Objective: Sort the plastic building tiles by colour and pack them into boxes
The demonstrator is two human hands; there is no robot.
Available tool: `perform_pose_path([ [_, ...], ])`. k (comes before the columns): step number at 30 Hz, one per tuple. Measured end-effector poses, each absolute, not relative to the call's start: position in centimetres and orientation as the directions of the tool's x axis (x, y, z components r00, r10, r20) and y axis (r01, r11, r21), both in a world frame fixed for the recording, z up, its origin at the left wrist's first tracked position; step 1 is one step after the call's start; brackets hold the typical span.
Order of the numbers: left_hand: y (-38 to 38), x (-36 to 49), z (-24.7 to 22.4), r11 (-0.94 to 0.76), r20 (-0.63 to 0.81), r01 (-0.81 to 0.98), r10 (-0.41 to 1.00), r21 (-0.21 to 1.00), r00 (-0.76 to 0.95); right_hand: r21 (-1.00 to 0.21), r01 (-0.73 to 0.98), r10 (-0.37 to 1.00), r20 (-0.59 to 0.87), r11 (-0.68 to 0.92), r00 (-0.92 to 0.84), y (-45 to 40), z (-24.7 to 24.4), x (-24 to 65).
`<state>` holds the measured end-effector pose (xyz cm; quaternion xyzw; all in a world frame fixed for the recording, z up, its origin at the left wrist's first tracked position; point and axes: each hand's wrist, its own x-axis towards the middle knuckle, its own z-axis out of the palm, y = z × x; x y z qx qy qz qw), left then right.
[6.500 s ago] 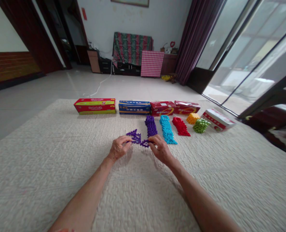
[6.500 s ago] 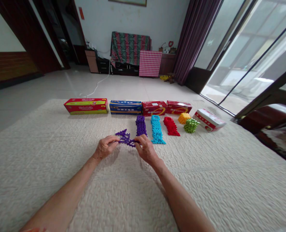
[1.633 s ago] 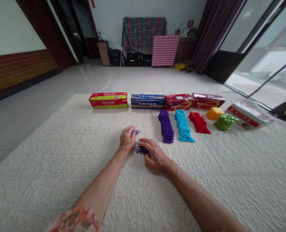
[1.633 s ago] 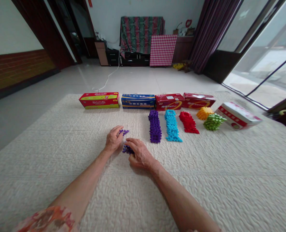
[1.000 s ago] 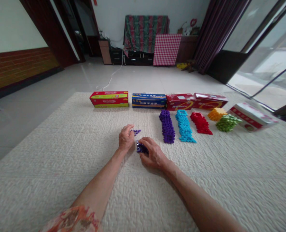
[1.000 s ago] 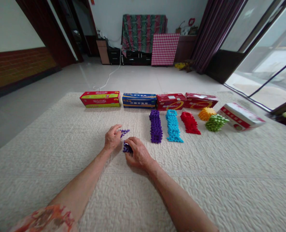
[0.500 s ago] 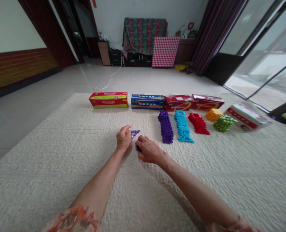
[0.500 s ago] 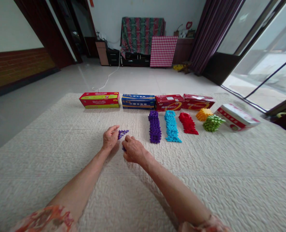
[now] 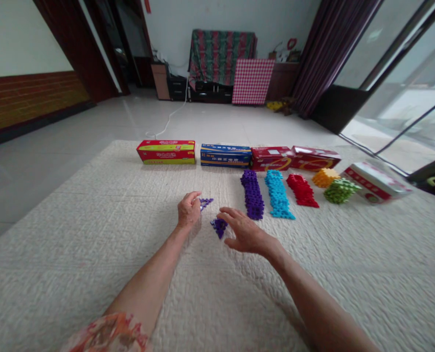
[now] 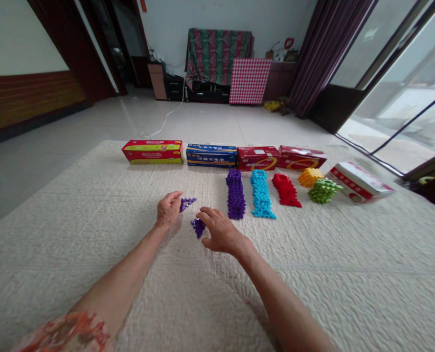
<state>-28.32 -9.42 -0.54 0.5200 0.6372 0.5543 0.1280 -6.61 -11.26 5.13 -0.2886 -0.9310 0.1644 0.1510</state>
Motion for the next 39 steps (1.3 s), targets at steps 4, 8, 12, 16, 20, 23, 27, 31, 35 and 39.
perform_pose_path([
  [4, -9.4, -28.3, -0.6, -0.141, 0.400, 0.522, 0.811, 0.841, -0.426, -0.381, 0.443, 0.545, 0.219, 0.812, -0.809, -11.2, 4.6, -7.2],
  [8, -9.4, -28.4, -0.6, -0.133, 0.398, 0.534, 0.816, 0.835, -0.419, -0.377, 0.477, 0.578, 0.227, 0.794, -0.784, -11.4, 4.1, -7.8],
  [12, -9.4, -28.5, -0.8, -0.132, 0.397, 0.543, 0.823, 0.829, -0.406, -0.363, 0.502, 0.594, 0.215, 0.785, -0.775, -11.4, 3.9, -7.9],
  [16, -9.4, -28.5, -0.8, -0.115, 0.379, 0.544, 0.832, 0.831, -0.404, -0.381, 0.497, 0.601, 0.233, 0.780, -0.765, -11.4, 4.2, -7.7],
  [20, -9.4, -28.4, -0.7, -0.117, 0.379, 0.537, 0.830, 0.836, -0.410, -0.427, 0.508, 0.656, 0.362, 0.748, -0.662, -11.2, 4.8, -6.2],
  [23, -9.3, -28.4, -0.8, -0.138, 0.404, 0.544, 0.820, 0.828, -0.406, -0.396, 0.586, 0.704, 0.474, 0.707, -0.530, -10.7, 4.7, -3.8],
  [27, -9.2, -28.5, -0.9, -0.120, 0.385, 0.545, 0.830, 0.830, -0.404, -0.276, 0.712, 0.710, 0.559, 0.646, -0.427, -10.1, 3.5, -0.5],
  [31, -9.2, -28.5, -0.8, -0.081, 0.344, 0.537, 0.844, 0.839, -0.412, -0.234, 0.774, 0.718, 0.591, 0.589, -0.368, -9.8, 2.2, 0.9],
  [35, -9.3, -28.5, -0.8, -0.075, 0.345, 0.545, 0.843, 0.835, -0.413, -0.211, 0.780, 0.713, 0.591, 0.589, -0.378, -9.8, 1.9, 0.7],
  [39, -9.2, -28.6, -0.9, -0.082, 0.348, 0.541, 0.842, 0.837, -0.411, -0.193, 0.783, 0.710, 0.584, 0.592, -0.393, -9.8, 2.3, 0.5],
])
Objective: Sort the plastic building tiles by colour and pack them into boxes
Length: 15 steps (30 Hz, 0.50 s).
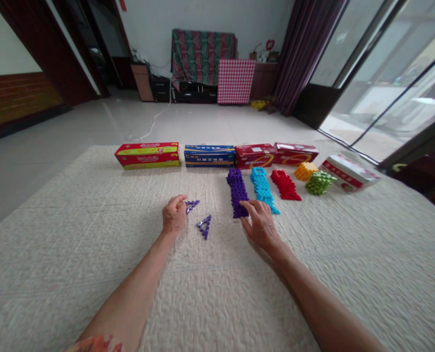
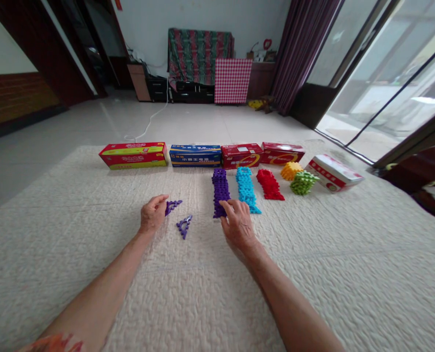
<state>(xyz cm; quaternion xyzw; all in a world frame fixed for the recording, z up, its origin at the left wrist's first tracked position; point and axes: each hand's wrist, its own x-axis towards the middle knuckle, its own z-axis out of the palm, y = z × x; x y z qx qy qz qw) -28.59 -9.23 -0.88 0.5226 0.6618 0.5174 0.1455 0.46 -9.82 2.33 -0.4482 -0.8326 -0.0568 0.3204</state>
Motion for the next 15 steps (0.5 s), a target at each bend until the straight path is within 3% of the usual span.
perform_pose_path([
  [8, -9.4, -28.3, -0.2, -0.077, 0.338, 0.531, 0.845, 0.844, -0.414, -0.275, 0.644, 0.658, 0.576, 0.714, -0.485, -11.6, 2.8, -1.0],
  [15, -9.3, -28.5, -0.7, -0.084, 0.342, 0.522, 0.839, 0.849, -0.422, -0.294, 0.403, 0.491, 0.365, 0.867, -0.791, -12.3, 3.8, -5.6],
])
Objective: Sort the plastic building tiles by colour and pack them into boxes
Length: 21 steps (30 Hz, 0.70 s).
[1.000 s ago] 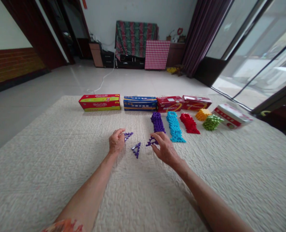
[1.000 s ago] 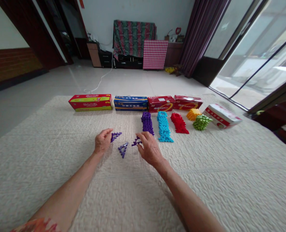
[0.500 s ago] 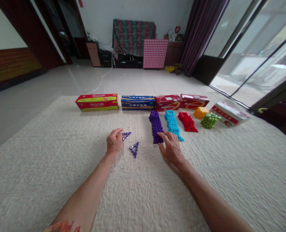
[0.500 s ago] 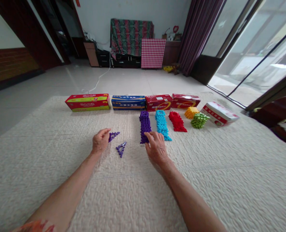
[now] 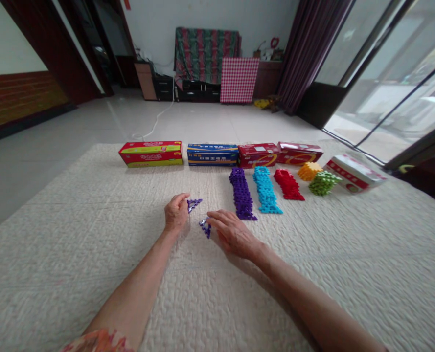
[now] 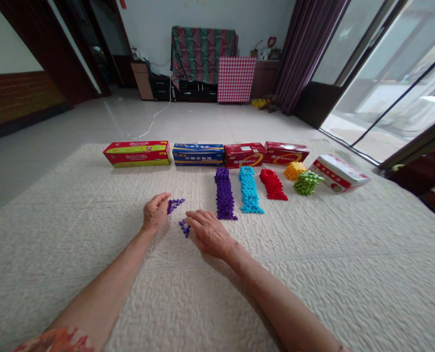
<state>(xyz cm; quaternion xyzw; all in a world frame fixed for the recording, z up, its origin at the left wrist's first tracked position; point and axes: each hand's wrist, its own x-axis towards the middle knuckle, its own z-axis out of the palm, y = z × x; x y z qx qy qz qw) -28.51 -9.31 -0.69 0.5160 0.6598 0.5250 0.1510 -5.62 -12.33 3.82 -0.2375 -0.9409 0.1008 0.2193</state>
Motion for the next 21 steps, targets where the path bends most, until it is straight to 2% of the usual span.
perform_pose_path([
  [5, -9.3, -28.6, -0.9, -0.087, 0.346, 0.522, 0.838, 0.848, -0.422, -0.263, 0.400, 0.460, 0.227, 0.878, -0.858, -11.3, 4.3, -7.9],
  [10, -9.2, -28.6, -1.0, -0.075, 0.332, 0.518, 0.842, 0.852, -0.424, -0.286, 0.444, 0.505, 0.193, 0.849, -0.841, -10.9, 3.9, -8.0],
  [17, -9.3, -28.6, -0.8, -0.085, 0.355, 0.559, 0.848, 0.825, -0.394, -0.321, 0.466, 0.558, 0.327, 0.824, -0.762, -11.8, 2.6, -6.3],
  [21, -9.2, -28.2, -0.7, -0.130, 0.431, 0.657, 0.843, 0.742, -0.321, -0.320, 0.517, 0.607, 0.454, 0.794, -0.652, -12.0, 2.1, -3.6],
])
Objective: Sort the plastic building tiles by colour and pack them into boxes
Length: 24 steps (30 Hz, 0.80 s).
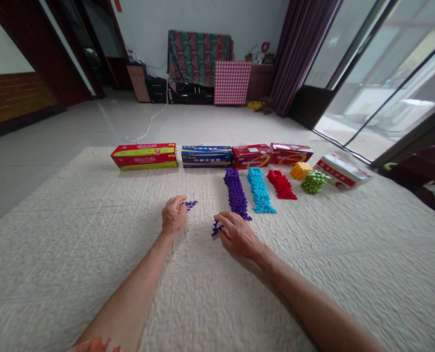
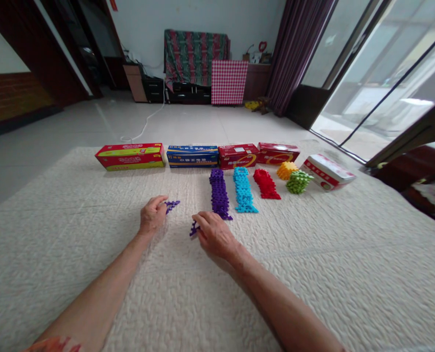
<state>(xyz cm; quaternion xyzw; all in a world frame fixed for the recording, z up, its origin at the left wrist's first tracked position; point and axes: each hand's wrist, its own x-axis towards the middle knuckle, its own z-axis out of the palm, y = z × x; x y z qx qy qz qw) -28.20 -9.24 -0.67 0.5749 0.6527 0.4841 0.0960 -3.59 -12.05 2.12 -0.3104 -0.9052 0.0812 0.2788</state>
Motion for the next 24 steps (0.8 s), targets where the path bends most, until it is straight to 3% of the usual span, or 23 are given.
perform_pose_path([
  [5, -9.2, -27.8, -1.1, -0.131, 0.503, 0.802, 0.834, 0.583, -0.229, -0.308, 0.660, 0.686, 0.578, 0.685, -0.442, -11.6, 2.1, -0.5],
  [9, -9.3, -27.8, -1.2, -0.110, 0.483, 0.843, 0.855, 0.527, -0.190, -0.331, 0.727, 0.733, 0.592, 0.602, -0.337, -11.6, 2.0, 0.3],
  [14, -9.3, -28.0, -0.8, -0.110, 0.462, 0.820, 0.864, 0.562, -0.201, -0.324, 0.758, 0.756, 0.571, 0.566, -0.320, -11.6, 1.8, 0.6],
  [24, -9.9, -28.1, -0.2, -0.303, 0.532, 0.720, 0.840, 0.624, -0.107, -0.320, 0.724, 0.719, 0.606, 0.612, -0.340, -12.2, 2.2, 0.3],
])
